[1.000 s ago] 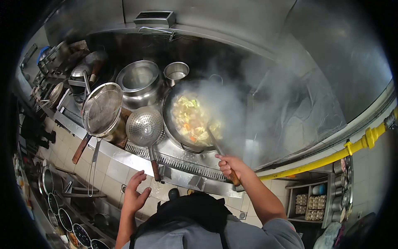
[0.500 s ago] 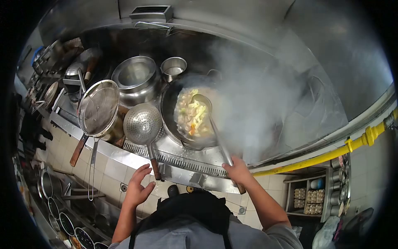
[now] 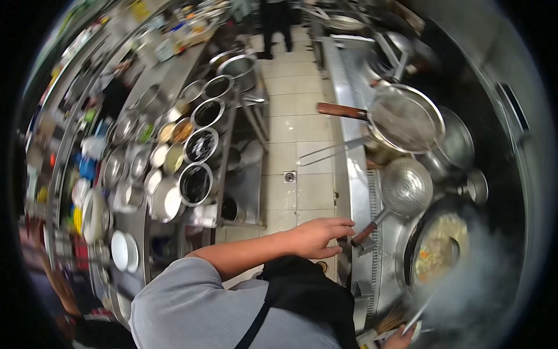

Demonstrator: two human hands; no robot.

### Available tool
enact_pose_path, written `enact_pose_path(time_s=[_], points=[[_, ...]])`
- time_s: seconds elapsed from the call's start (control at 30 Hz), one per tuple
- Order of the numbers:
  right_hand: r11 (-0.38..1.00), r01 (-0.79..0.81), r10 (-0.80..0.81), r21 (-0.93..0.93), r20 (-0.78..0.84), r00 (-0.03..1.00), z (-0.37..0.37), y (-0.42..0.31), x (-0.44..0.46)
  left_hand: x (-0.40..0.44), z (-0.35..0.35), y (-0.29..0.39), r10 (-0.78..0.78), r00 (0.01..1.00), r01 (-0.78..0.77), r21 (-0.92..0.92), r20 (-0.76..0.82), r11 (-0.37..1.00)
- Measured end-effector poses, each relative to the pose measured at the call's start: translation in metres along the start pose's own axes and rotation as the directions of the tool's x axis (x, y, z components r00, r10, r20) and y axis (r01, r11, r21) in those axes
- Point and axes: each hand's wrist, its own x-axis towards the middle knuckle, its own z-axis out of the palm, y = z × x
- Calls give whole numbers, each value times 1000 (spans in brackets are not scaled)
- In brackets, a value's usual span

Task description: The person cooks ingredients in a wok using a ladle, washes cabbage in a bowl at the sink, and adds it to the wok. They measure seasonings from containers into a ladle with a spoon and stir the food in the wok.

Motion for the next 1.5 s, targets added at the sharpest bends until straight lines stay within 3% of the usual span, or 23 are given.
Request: enact_pose_path(time_s=[0.07, 0.13, 0.17, 0.33, 0.4, 0.43, 0.53, 0.6, 0.63, 0.67, 0.73, 0.77, 0.8, 0.87, 0.93, 1.0, 1.03, 1.13, 1.2, 1.27, 1.37, 1.43, 1.5], points=[[992, 111, -114, -56, -39, 993, -11, -7, 10, -41, 5, -2, -56, 992, 58, 20, -109, 998], [995, -5, -8, -98, -124, 992, -15, 29, 32, -82, 17, 13, -239, 945, 246, 2, -222, 969], [989, 91, -108, -119, -142, 984, -11, 46, 42, -104, 21, 17, -313, 916, 320, -14, -253, 947], [966, 155, -161, -207, -12, 987, -3, 43, 37, -203, 36, 15, -531, 788, 539, -70, -310, 840], [974, 180, -178, -139, 33, 984, -5, 41, 33, -235, 27, 9, -631, 690, 631, -132, -354, 765], [970, 189, -186, -154, 30, 982, -6, 43, 33, -248, 22, 1, -585, 690, 626, -54, -426, 778], [762, 196, -346, -617, -132, 929, 8, 44, 27, -276, -26, -8, -564, 656, 605, -97, -502, 790], [850, 177, -284, -497, -149, 947, -1, -7, 2, -290, -73, -15, -554, 632, 656, -7, -541, 755], [921, 156, -224, -358, -157, 962, -3, -25, -13, -299, -103, -34, -401, 674, 614, 169, -620, 771], [924, 123, -196, -361, -172, 965, 11, -25, -16, -307, -139, -58, -227, 711, 561, 343, -665, 753], [840, 542, -529, 18, -192, 827, 52, -22, -15, -323, -221, -110, -177, 628, 704, 457, -758, 544], [844, 533, -526, 55, -101, 844, 66, -30, -35, -332, -265, -140, -184, 569, 791, 473, -801, 390], [847, 522, -524, 96, -11, 852, 77, -45, -58, -343, -293, -173, -87, 506, 862, 498, -858, 99], [867, 481, -496, 129, 147, 856, 92, -83, -115, -367, -347, -236, -118, 453, 876, 466, -884, -129], [846, 513, -533, 145, 206, 821, 118, -66, -139, -390, -362, -277, -237, 470, 831, 516, -851, -206], [879, 451, -477, 156, 327, 816, 124, -76, -175, -380, -377, -262, -724, 223, 862, 479, -653, -167], [914, 373, -404, 157, 430, 808, 122, -82, -193, -392, -374, -276, -590, 328, 868, 482, -738, -120], [965, 257, -256, 61, 451, 855, 116, -78, -225, -398, -368, -236, -502, 440, 836, 544, -744, -75], [963, 269, -252, 24, 437, 863, 122, -45, -236, -398, -353, -214, -468, 456, 843, 536, -757, -46], [963, 271, -239, 2, 478, 845, 126, -23, -246, -401, -332, -199, -309, 386, 914, 406, -869, 1], [965, 263, -232, 3, 481, 845, 124, -10, -260, -415, -306, -225, -465, 384, 908, 417, -798, 34], [975, 218, -207, 35, 491, 846, 122, 23, -273, -422, -291, -240, -360, 396, 913, 402, -845, 63], [979, 128, -180, 157, 391, 903, 116, 62, -294, -408, -271, -216, -170, 355, 922, 315, -919, 225]])
